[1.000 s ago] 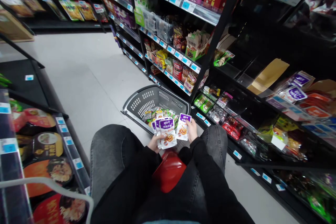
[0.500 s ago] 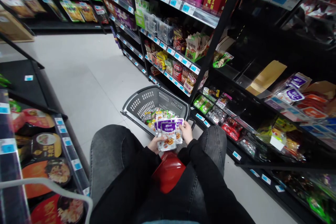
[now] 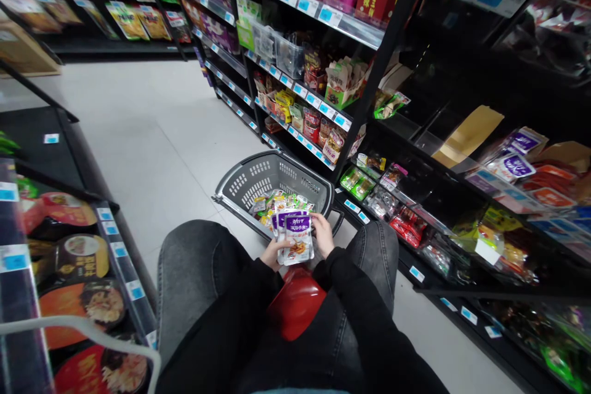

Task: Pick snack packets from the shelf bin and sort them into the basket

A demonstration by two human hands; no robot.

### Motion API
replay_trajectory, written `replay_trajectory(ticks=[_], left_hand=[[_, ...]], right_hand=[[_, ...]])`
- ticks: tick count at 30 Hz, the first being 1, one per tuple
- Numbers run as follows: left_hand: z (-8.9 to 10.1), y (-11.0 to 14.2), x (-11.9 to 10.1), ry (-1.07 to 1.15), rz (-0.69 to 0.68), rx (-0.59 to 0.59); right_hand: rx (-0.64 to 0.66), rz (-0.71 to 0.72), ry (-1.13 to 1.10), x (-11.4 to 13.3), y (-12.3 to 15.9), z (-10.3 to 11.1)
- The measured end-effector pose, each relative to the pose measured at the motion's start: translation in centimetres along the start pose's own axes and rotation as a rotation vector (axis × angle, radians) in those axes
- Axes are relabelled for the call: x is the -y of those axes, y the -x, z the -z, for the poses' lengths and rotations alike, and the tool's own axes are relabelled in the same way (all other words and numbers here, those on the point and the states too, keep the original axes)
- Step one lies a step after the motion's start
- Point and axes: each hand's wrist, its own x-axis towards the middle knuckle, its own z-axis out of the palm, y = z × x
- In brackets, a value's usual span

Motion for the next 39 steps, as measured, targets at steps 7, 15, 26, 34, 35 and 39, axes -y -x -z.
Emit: replay_trajectory(ticks=[7, 15, 26, 34, 35, 39], left_hand=[[-0.1, -0.2, -0.1, -0.052, -0.026, -0.092], [-1.3, 0.3, -0.5, -0.020, -0.012, -0.093], [-0.7, 0.2, -0.6, 0.051, -0.020, -0.122], [-1.0, 0.5, -0.6, 0.050, 0.035, -0.077], [-1.1, 0.5, -0.6, 0.047, 0.041, -0.056], [-1.2, 0.7, -0.6, 0.040, 0.046, -0.059]], right_hand=[[0.058, 0.143, 0.239, 1.4, 1.0, 0.0], [0.132, 0.057, 0.084, -0.1, 0.0, 0.2], [-0.108, 0.037, -0.028, -0.8, -1.8, 2.5], [-0.324, -0.060, 0.023, -1.0, -2.1, 3.8], [-0.267, -0.044, 0.053, -1.3, -1.9, 3.3], [-0.218, 0.011, 0.175, -2.0, -1.3, 1.9]])
